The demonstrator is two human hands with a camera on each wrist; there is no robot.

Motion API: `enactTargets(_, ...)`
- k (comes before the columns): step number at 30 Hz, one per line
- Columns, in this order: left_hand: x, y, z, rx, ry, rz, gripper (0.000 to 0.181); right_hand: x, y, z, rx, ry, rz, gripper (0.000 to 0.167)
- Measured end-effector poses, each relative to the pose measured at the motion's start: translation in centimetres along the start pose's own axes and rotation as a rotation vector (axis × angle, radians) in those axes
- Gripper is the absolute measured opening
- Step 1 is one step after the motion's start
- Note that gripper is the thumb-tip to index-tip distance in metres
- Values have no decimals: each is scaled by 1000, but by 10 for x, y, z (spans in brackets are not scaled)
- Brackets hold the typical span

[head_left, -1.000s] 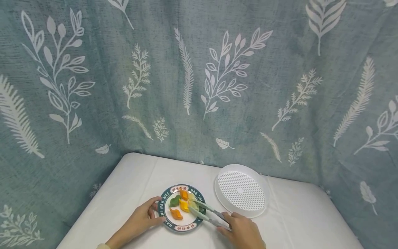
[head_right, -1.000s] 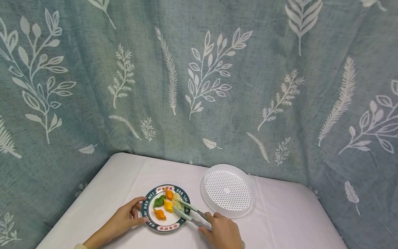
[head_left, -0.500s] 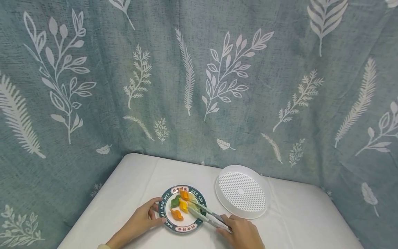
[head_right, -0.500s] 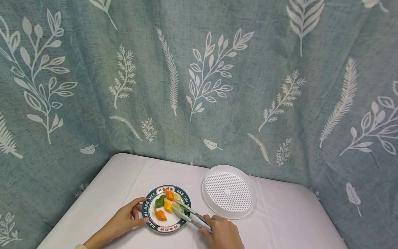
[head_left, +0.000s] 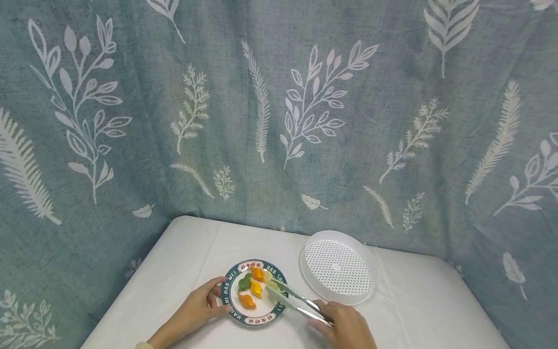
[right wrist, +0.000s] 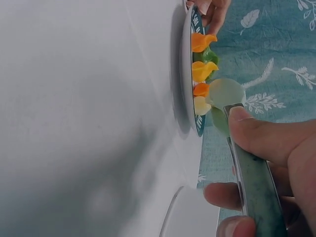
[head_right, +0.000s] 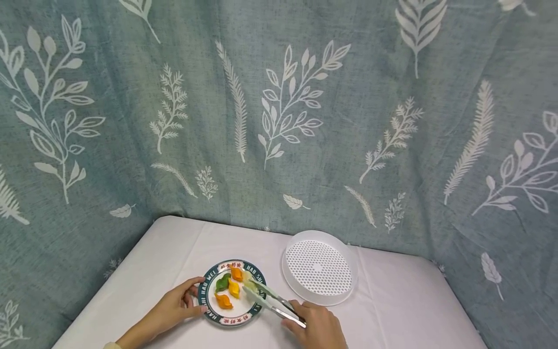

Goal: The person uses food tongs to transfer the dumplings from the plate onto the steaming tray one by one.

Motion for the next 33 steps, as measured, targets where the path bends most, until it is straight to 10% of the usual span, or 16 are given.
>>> enactTargets(33,1,1,0,15,21,-1,85,-43,-50,1,-201,80,-21,52)
Point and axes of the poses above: each hand's wrist, its own z-axis away from the middle knuckle, its own y-axis out of the palm, x = y × z, the point moved 9 cm from there along -z, towards the middle knuckle, and after that the axes turned 4 degrees about z, right-handed, at the moved point
